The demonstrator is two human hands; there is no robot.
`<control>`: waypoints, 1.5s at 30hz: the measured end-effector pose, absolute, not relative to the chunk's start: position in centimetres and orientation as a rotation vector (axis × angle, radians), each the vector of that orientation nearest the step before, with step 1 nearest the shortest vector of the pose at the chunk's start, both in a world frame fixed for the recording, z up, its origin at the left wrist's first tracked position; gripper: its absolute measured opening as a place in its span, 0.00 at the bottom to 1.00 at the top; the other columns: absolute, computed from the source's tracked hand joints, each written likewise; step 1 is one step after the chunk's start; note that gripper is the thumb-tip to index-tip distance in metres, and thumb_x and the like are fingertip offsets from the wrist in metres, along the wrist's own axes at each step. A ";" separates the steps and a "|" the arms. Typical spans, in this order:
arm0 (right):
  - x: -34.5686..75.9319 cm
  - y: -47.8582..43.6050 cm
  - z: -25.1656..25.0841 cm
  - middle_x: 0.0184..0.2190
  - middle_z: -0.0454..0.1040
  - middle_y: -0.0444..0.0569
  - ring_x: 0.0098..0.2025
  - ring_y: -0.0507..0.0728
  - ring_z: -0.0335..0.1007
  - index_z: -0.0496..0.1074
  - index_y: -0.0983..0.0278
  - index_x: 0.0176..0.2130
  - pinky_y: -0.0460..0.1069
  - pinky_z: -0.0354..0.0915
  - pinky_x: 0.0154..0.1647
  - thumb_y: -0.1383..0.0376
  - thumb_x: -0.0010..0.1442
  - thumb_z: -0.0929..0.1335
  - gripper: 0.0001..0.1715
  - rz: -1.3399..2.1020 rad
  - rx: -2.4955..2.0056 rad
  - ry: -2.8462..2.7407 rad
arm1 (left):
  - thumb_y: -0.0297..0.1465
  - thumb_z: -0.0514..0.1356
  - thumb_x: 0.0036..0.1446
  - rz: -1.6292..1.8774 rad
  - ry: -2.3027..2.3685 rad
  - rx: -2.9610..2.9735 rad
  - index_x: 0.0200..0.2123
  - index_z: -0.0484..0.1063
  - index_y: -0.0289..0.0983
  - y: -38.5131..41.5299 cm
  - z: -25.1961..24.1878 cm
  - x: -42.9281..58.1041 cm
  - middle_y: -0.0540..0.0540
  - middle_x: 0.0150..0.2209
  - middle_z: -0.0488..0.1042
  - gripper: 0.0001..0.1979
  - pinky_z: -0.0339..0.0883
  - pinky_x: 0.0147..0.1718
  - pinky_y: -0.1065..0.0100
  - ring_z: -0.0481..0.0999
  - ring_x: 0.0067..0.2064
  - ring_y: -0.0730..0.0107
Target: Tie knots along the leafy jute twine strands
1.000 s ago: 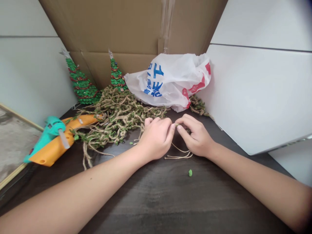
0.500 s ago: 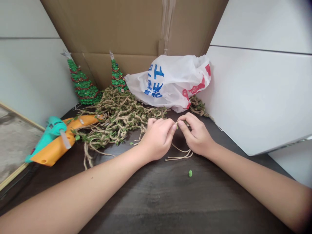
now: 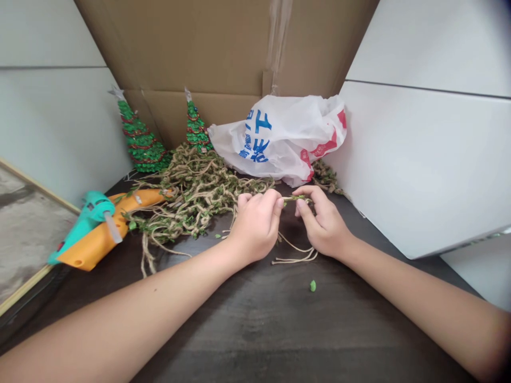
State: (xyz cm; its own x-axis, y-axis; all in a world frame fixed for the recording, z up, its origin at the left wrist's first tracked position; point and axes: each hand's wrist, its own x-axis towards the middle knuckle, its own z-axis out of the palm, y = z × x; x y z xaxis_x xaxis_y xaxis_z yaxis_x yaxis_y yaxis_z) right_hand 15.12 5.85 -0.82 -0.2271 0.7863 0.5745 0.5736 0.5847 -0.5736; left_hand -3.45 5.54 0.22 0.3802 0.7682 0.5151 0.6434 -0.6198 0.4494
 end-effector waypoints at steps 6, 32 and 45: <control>15.0 6.0 -0.5 0.34 0.70 0.48 0.37 0.56 0.68 0.69 0.61 0.40 0.53 0.66 0.41 0.63 0.70 0.62 0.08 0.218 -1.030 -2.003 | 0.35 0.41 0.72 1.048 1.244 2.484 0.33 0.60 0.39 5.3 0.4 -3.5 0.49 0.31 0.71 0.16 0.54 0.43 0.60 0.70 0.34 0.67; 14.9 5.5 0.0 0.35 0.64 0.48 0.38 0.56 0.63 0.69 0.64 0.41 0.53 0.63 0.42 0.71 0.68 0.60 0.10 0.399 -0.908 -2.153 | 0.34 0.50 0.69 0.895 1.245 2.616 0.33 0.68 0.38 5.1 0.6 -3.3 0.50 0.34 0.78 0.13 0.50 0.42 0.59 0.73 0.38 0.65; 14.9 5.6 -0.4 0.35 0.64 0.46 0.36 0.54 0.62 0.67 0.63 0.38 0.51 0.61 0.39 0.77 0.58 0.63 0.11 0.332 -0.937 -2.139 | 0.34 0.52 0.68 0.888 1.310 2.629 0.29 0.68 0.37 5.3 0.4 -3.2 0.49 0.31 0.77 0.14 0.49 0.41 0.58 0.72 0.37 0.64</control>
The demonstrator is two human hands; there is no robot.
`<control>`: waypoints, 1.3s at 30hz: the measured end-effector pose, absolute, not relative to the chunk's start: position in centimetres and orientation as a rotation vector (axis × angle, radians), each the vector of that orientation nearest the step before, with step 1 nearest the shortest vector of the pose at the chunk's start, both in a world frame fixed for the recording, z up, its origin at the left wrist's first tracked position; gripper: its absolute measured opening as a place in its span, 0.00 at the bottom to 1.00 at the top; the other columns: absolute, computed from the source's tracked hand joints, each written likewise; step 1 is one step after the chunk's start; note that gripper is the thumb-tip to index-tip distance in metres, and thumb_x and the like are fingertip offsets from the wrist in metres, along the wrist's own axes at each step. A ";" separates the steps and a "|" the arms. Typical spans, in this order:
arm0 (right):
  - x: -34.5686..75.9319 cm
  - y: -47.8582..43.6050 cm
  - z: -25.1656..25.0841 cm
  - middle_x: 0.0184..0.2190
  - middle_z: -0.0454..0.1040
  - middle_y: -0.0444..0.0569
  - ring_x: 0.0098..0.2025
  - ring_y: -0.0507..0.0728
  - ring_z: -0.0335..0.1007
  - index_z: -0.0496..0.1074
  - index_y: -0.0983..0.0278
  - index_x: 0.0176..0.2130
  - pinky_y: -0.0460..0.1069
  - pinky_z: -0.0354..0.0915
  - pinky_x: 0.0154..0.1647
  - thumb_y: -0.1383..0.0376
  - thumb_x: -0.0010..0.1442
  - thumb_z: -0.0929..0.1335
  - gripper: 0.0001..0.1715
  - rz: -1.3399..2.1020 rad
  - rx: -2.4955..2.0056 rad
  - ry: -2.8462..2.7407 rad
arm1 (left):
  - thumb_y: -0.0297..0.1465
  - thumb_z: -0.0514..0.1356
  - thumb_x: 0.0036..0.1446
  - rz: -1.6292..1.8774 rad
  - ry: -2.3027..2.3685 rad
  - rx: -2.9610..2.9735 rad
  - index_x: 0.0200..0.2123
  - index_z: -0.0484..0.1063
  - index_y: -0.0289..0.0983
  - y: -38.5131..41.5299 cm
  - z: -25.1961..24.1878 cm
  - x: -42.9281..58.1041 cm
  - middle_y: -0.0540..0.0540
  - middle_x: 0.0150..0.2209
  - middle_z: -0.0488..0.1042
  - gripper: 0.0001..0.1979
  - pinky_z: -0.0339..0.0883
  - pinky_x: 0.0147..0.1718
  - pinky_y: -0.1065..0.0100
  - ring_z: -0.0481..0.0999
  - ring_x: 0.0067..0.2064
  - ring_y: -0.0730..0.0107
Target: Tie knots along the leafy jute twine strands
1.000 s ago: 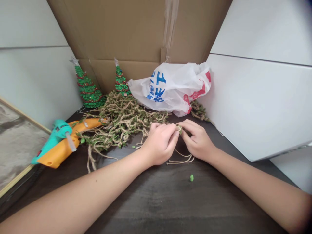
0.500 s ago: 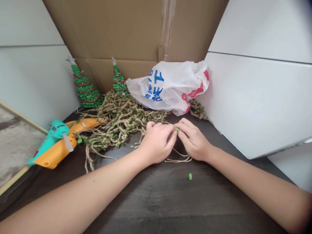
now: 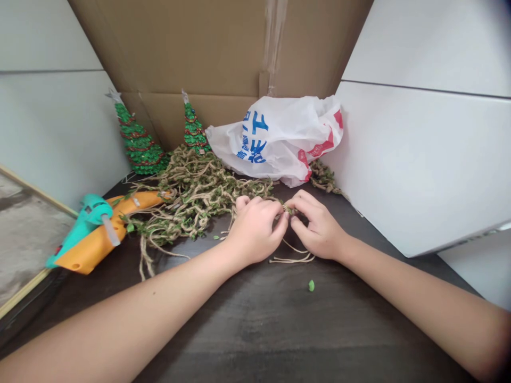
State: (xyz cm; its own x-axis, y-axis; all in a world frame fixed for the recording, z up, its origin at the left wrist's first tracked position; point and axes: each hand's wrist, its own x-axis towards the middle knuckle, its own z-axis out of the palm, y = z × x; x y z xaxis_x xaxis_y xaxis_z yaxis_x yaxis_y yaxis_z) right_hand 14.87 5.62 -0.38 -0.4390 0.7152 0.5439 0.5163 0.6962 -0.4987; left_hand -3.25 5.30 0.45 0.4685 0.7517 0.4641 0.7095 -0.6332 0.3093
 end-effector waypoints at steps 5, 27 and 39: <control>14.8 5.7 -0.4 0.33 0.63 0.45 0.34 0.54 0.63 0.66 0.62 0.36 0.50 0.61 0.36 0.76 0.57 0.65 0.09 0.260 -1.025 -2.069 | 0.34 0.52 0.67 0.870 1.356 2.610 0.29 0.68 0.37 5.4 0.3 -3.2 0.48 0.29 0.76 0.14 0.50 0.42 0.57 0.71 0.36 0.64; 14.9 5.5 -0.8 0.44 0.68 0.54 0.45 0.59 0.68 0.64 0.62 0.53 0.55 0.67 0.49 0.70 0.69 0.59 0.15 0.172 -0.898 -2.216 | 0.36 0.52 0.69 1.006 1.301 2.466 0.50 0.63 0.39 5.2 0.1 -3.2 0.47 0.45 0.76 0.10 0.55 0.50 0.57 0.74 0.48 0.62; 15.0 5.9 -1.1 0.43 0.76 0.53 0.45 0.61 0.73 0.70 0.61 0.48 0.58 0.66 0.48 0.61 0.71 0.61 0.12 0.052 -1.183 -2.102 | 0.33 0.48 0.70 0.915 1.427 2.548 0.50 0.68 0.39 5.4 0.0 -3.2 0.45 0.48 0.76 0.12 0.55 0.49 0.56 0.70 0.51 0.58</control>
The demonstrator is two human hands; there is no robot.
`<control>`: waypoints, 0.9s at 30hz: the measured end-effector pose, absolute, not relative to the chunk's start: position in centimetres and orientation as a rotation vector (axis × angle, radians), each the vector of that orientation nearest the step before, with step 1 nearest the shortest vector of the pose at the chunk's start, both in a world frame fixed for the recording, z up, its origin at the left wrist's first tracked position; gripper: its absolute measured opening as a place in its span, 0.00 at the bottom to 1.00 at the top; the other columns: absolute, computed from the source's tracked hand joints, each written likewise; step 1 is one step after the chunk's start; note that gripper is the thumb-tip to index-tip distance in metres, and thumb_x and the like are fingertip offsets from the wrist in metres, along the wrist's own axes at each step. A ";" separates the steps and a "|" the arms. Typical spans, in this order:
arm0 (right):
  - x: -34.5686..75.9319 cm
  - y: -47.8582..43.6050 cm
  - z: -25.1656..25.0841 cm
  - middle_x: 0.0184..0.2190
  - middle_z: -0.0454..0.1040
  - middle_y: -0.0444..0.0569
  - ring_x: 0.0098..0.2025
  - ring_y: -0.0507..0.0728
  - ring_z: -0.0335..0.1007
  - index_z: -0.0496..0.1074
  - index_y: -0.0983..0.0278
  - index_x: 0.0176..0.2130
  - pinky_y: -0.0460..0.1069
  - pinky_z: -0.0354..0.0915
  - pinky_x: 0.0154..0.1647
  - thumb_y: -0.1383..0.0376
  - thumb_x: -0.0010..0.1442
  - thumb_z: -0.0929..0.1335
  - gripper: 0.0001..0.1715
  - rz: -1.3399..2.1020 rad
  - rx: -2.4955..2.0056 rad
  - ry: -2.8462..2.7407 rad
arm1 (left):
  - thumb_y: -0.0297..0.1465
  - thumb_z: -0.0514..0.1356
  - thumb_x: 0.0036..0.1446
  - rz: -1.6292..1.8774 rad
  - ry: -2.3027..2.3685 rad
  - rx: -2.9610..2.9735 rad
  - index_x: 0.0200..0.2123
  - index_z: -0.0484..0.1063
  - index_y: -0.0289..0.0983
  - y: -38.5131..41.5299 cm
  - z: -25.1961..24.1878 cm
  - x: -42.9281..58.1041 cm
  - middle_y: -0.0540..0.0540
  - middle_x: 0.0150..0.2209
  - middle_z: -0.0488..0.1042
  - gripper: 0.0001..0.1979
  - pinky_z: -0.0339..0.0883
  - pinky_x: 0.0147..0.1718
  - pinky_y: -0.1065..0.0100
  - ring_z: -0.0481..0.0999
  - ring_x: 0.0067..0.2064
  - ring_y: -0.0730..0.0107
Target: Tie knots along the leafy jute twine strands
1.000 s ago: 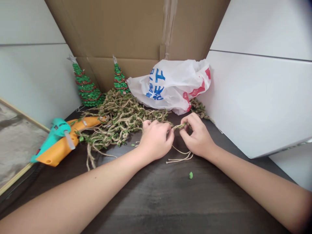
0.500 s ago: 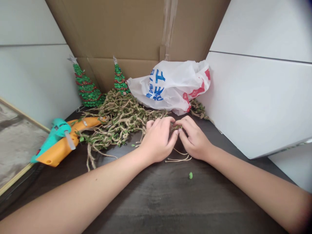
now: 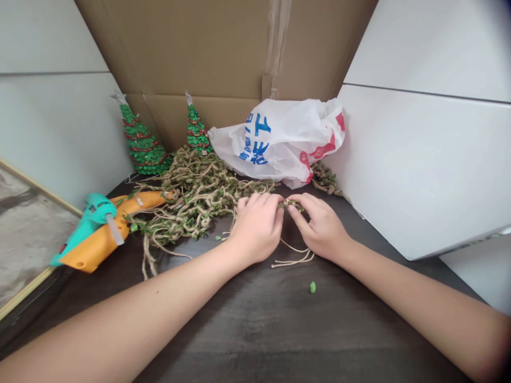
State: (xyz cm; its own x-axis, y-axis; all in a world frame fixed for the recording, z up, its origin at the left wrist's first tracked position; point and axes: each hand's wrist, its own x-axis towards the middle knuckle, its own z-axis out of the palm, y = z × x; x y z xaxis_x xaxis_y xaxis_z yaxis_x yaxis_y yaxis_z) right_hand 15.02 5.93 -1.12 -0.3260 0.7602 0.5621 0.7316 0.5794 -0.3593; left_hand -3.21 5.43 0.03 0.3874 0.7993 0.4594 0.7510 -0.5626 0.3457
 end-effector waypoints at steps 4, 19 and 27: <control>15.1 5.9 -1.1 0.40 0.75 0.53 0.43 0.61 0.72 0.71 0.62 0.48 0.57 0.66 0.46 0.61 0.70 0.62 0.12 0.070 -1.136 -2.164 | 0.37 0.52 0.69 0.934 1.432 2.545 0.48 0.68 0.40 5.2 0.3 -3.2 0.44 0.50 0.75 0.11 0.56 0.51 0.56 0.68 0.53 0.56; 15.0 6.0 -1.0 0.39 0.74 0.51 0.42 0.60 0.70 0.70 0.62 0.43 0.55 0.65 0.45 0.61 0.71 0.61 0.11 0.152 -1.154 -2.190 | 0.33 0.51 0.68 0.924 1.452 2.504 0.46 0.67 0.40 5.3 0.3 -3.1 0.45 0.47 0.77 0.08 0.55 0.49 0.56 0.70 0.50 0.58; 14.8 5.7 -0.8 0.42 0.72 0.52 0.44 0.60 0.70 0.68 0.61 0.49 0.57 0.66 0.48 0.62 0.70 0.62 0.10 0.193 -1.106 -2.146 | 0.29 0.46 0.70 0.982 1.446 2.483 0.50 0.67 0.41 5.4 0.1 -3.3 0.46 0.49 0.77 0.13 0.52 0.49 0.55 0.71 0.50 0.60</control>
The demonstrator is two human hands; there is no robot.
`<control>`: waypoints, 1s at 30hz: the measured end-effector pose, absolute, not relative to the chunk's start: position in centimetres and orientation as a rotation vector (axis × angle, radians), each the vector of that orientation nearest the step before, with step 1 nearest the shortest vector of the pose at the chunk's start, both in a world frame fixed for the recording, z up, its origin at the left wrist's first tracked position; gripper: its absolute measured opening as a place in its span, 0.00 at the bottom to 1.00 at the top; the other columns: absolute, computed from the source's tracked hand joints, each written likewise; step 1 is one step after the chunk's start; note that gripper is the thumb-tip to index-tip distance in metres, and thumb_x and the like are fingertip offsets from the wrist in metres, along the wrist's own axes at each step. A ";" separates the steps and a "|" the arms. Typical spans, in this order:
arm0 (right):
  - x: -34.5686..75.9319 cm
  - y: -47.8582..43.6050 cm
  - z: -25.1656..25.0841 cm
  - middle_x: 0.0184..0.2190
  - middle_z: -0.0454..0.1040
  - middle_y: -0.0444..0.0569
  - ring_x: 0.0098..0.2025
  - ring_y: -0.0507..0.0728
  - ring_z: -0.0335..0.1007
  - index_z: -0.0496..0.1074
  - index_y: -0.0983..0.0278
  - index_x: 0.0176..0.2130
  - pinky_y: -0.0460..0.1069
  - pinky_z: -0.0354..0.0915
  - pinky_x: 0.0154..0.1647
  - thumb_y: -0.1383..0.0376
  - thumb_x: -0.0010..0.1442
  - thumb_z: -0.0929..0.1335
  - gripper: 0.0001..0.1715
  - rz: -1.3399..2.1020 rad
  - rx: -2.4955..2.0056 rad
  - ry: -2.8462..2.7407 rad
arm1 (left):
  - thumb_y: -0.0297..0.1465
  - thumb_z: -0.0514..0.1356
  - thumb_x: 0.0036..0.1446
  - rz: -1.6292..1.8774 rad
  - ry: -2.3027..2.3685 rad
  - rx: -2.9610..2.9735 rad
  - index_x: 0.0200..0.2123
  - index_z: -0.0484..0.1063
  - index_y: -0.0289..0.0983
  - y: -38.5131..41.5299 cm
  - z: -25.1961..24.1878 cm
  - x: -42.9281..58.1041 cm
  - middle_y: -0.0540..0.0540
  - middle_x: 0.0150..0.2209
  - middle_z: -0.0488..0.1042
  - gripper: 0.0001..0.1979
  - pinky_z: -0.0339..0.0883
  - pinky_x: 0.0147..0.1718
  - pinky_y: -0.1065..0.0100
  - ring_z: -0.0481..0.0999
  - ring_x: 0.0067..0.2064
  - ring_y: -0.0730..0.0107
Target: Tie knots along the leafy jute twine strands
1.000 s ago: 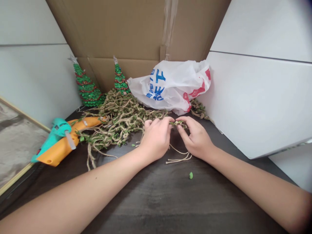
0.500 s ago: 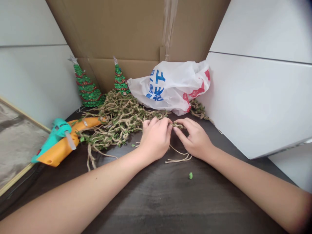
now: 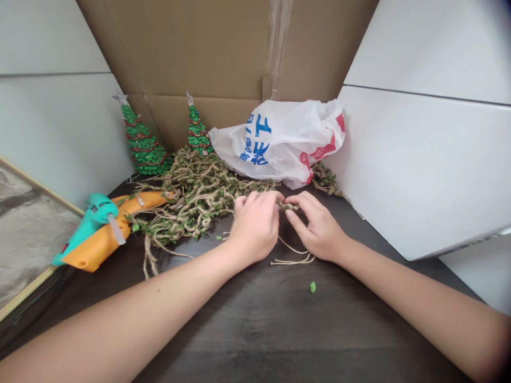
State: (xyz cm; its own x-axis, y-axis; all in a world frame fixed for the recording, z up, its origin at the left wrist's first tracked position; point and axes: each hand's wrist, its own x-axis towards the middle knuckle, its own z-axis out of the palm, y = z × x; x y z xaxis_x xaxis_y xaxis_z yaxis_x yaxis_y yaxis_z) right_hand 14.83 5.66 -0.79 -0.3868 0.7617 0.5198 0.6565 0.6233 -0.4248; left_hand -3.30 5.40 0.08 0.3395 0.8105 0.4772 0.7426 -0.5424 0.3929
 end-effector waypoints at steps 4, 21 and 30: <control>14.8 5.7 -0.8 0.42 0.73 0.52 0.45 0.59 0.71 0.69 0.61 0.48 0.57 0.67 0.49 0.65 0.70 0.62 0.09 0.126 -1.048 -2.071 | 0.30 0.47 0.70 0.941 1.474 2.526 0.51 0.69 0.39 5.6 -0.2 -3.2 0.45 0.48 0.78 0.13 0.52 0.49 0.54 0.71 0.50 0.59; 15.2 5.8 -0.7 0.40 0.80 0.51 0.39 0.59 0.76 0.71 0.61 0.45 0.55 0.67 0.42 0.64 0.68 0.62 0.09 0.182 -1.117 -2.016 | 0.36 0.51 0.70 0.989 1.012 2.491 0.36 0.71 0.38 5.2 0.7 -3.6 0.49 0.37 0.77 0.13 0.55 0.46 0.60 0.71 0.44 0.66; 15.2 6.0 -0.8 0.43 0.79 0.50 0.44 0.58 0.76 0.72 0.61 0.47 0.53 0.69 0.46 0.64 0.69 0.62 0.12 0.360 -0.975 -2.042 | 0.36 0.56 0.66 1.107 0.864 2.448 0.31 0.72 0.37 5.1 0.6 -3.8 0.50 0.29 0.74 0.12 0.59 0.44 0.61 0.72 0.37 0.68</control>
